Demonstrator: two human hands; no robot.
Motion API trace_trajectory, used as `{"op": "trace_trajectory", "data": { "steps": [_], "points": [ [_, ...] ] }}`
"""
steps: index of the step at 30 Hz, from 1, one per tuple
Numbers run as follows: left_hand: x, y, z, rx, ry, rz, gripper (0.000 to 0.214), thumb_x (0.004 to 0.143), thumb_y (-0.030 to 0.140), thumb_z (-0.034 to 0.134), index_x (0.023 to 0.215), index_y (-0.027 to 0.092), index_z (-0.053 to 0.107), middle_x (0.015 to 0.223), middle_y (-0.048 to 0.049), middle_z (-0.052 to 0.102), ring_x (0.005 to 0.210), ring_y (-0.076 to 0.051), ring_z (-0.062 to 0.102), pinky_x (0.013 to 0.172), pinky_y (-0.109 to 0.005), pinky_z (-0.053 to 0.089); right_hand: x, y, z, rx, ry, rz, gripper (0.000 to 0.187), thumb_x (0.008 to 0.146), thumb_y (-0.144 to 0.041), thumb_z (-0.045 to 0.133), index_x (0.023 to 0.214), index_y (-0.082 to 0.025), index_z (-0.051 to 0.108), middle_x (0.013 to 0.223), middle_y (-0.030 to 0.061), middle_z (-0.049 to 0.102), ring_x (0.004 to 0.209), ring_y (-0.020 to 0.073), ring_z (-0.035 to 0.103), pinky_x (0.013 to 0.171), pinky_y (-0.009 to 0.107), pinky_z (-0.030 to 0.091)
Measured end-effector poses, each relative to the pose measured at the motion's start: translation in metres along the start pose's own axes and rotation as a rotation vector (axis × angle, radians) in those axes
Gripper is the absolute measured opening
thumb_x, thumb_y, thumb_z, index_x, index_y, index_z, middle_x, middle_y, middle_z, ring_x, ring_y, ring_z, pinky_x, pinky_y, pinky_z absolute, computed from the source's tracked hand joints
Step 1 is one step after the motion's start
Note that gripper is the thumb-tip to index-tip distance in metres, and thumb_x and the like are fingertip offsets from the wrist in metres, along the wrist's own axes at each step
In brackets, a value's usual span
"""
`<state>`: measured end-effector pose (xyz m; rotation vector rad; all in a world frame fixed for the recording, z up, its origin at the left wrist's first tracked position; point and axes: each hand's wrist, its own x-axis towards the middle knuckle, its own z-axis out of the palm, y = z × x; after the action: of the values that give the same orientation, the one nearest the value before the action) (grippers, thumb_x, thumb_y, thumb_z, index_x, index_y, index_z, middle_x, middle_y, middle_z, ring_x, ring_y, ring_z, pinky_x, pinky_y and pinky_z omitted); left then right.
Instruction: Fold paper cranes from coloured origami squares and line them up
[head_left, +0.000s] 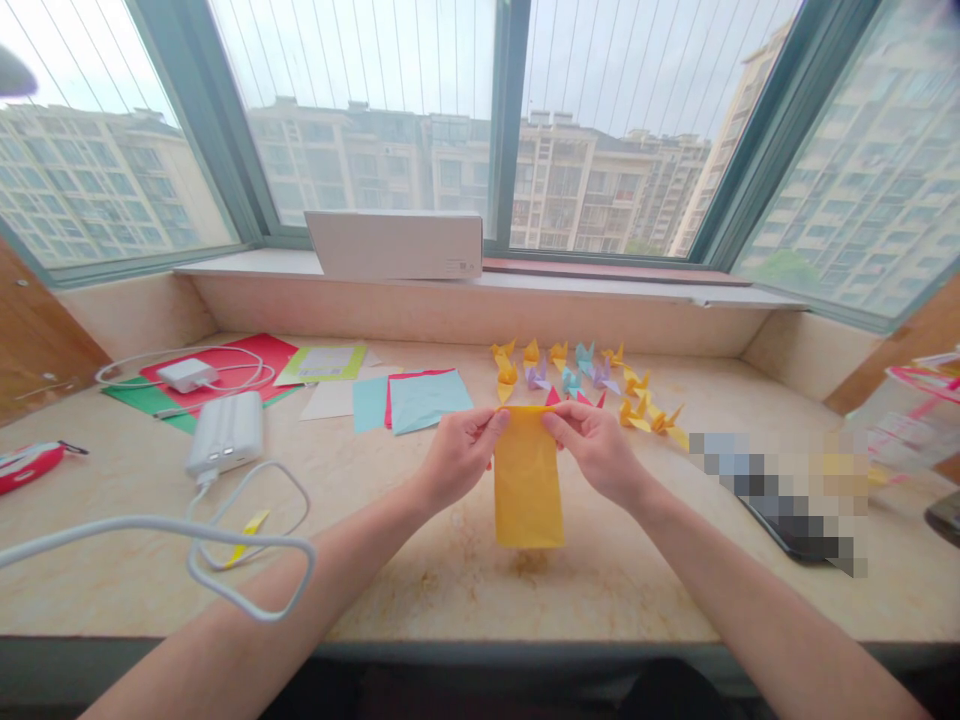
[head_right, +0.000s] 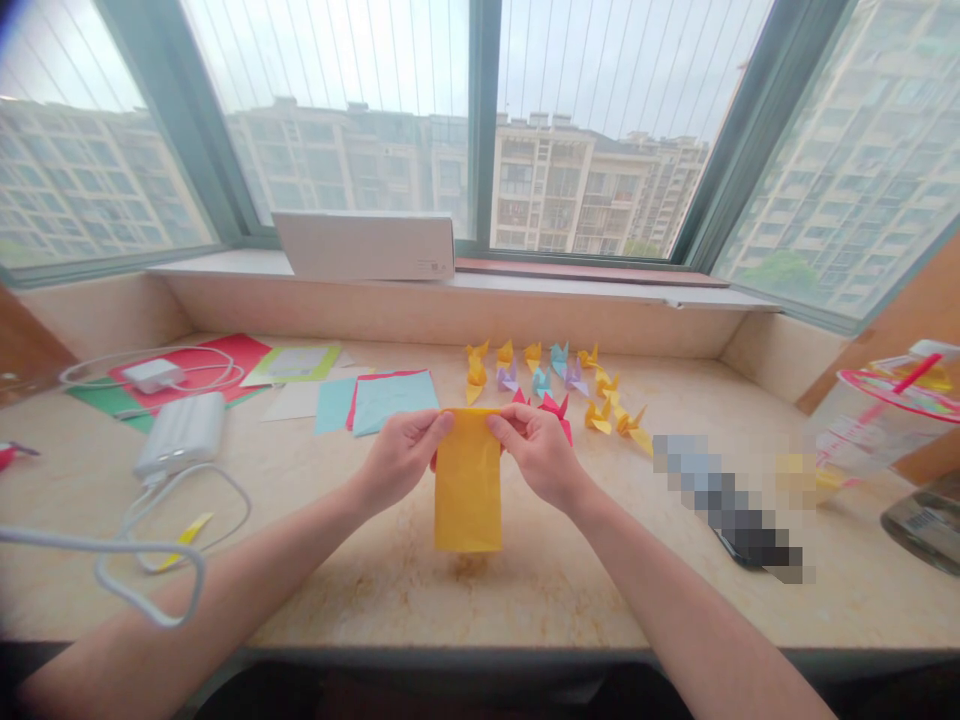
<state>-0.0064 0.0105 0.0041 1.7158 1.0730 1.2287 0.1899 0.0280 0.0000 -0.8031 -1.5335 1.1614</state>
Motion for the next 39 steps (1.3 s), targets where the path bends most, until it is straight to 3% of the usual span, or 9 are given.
{"op": "trace_trajectory", "data": {
  "steps": [5, 8, 13, 17, 19, 25, 30, 36, 39],
  "points": [
    [-0.0013, -0.0025, 0.0040, -0.168, -0.184, -0.088, 0.043, 0.089, 0.054, 0.059, 0.103, 0.015, 0.068, 0.079, -0.0059, 0.071, 0.061, -0.016, 0.064, 0.049, -0.021, 0.046, 0.0025, 0.0025, -0.0031, -0.020, 0.140, 0.003, 0.035, 0.079, -0.056, 0.073, 0.080, -0.022, 0.071, 0.071, 0.0028, 0.073, 0.064, 0.0180, 0.065, 0.059, 0.030, 0.052],
    [-0.0010, -0.0041, 0.0057, -0.249, -0.290, -0.130, 0.040, 0.087, 0.052, 0.063, 0.098, 0.014, 0.071, 0.087, -0.0088, 0.074, 0.076, -0.021, 0.069, 0.064, -0.026, 0.051, 0.0037, 0.0020, -0.0051, -0.033, 0.244, -0.027, 0.035, 0.079, -0.057, 0.072, 0.078, -0.022, 0.068, 0.068, 0.0024, 0.071, 0.059, 0.0173, 0.064, 0.054, 0.029, 0.050],
    [0.0017, -0.0060, 0.0050, -0.200, -0.204, -0.206, 0.038, 0.085, 0.050, 0.065, 0.089, 0.013, 0.073, 0.082, -0.0069, 0.073, 0.072, -0.021, 0.069, 0.060, -0.026, 0.048, 0.0037, -0.0021, -0.0074, 0.007, 0.165, -0.016, 0.037, 0.082, -0.057, 0.069, 0.087, -0.021, 0.066, 0.066, 0.0007, 0.070, 0.049, 0.0144, 0.060, 0.047, 0.028, 0.045],
    [0.0017, -0.0036, 0.0042, -0.222, -0.215, -0.238, 0.037, 0.084, 0.049, 0.067, 0.091, 0.013, 0.073, 0.081, -0.0059, 0.073, 0.068, -0.018, 0.067, 0.058, -0.024, 0.046, 0.0038, -0.0004, -0.0085, 0.014, -0.050, 0.023, 0.036, 0.079, -0.046, 0.076, 0.102, -0.021, 0.068, 0.085, 0.0033, 0.075, 0.064, 0.0158, 0.066, 0.053, 0.027, 0.046],
    [0.0011, -0.0014, 0.0046, -0.264, -0.224, -0.234, 0.038, 0.084, 0.050, 0.068, 0.094, 0.013, 0.072, 0.083, -0.0061, 0.073, 0.070, -0.018, 0.068, 0.060, -0.023, 0.047, 0.0047, 0.0013, -0.0082, 0.010, -0.083, 0.040, 0.034, 0.076, -0.042, 0.079, 0.101, -0.021, 0.070, 0.092, 0.0049, 0.076, 0.070, 0.0171, 0.067, 0.056, 0.028, 0.047],
    [0.0018, 0.0013, 0.0052, -0.353, -0.180, -0.222, 0.037, 0.082, 0.047, 0.073, 0.099, 0.015, 0.069, 0.091, -0.0070, 0.075, 0.081, -0.020, 0.071, 0.070, -0.026, 0.052, 0.0058, -0.0022, -0.0062, 0.111, -0.036, 0.067, 0.036, 0.074, -0.040, 0.081, 0.104, -0.023, 0.070, 0.101, 0.0056, 0.077, 0.086, 0.0215, 0.071, 0.073, 0.034, 0.054],
    [0.0025, -0.0007, 0.0047, -0.328, -0.101, -0.219, 0.039, 0.080, 0.050, 0.073, 0.093, 0.014, 0.067, 0.087, -0.0071, 0.074, 0.077, -0.020, 0.071, 0.066, -0.026, 0.052, 0.0059, 0.0001, -0.0061, 0.090, -0.063, 0.083, 0.035, 0.072, -0.034, 0.083, 0.102, -0.021, 0.070, 0.097, 0.0051, 0.078, 0.080, 0.0184, 0.069, 0.065, 0.029, 0.050],
    [0.0023, -0.0038, 0.0041, -0.232, -0.145, -0.175, 0.042, 0.084, 0.054, 0.065, 0.091, 0.012, 0.070, 0.081, -0.0070, 0.073, 0.071, -0.019, 0.068, 0.060, -0.025, 0.049, 0.0062, 0.0053, -0.0061, 0.041, -0.026, 0.070, 0.034, 0.073, -0.037, 0.082, 0.101, -0.021, 0.070, 0.093, 0.0042, 0.077, 0.073, 0.0172, 0.067, 0.060, 0.028, 0.049],
    [0.0017, -0.0040, 0.0030, -0.136, -0.163, -0.175, 0.041, 0.084, 0.052, 0.064, 0.084, 0.012, 0.070, 0.075, -0.0055, 0.070, 0.065, -0.018, 0.066, 0.053, -0.023, 0.045, 0.0068, 0.0039, -0.0084, 0.065, 0.064, 0.047, 0.039, 0.075, -0.039, 0.080, 0.107, -0.023, 0.066, 0.095, 0.0036, 0.076, 0.077, 0.0177, 0.069, 0.064, 0.029, 0.052]
  ]
}}
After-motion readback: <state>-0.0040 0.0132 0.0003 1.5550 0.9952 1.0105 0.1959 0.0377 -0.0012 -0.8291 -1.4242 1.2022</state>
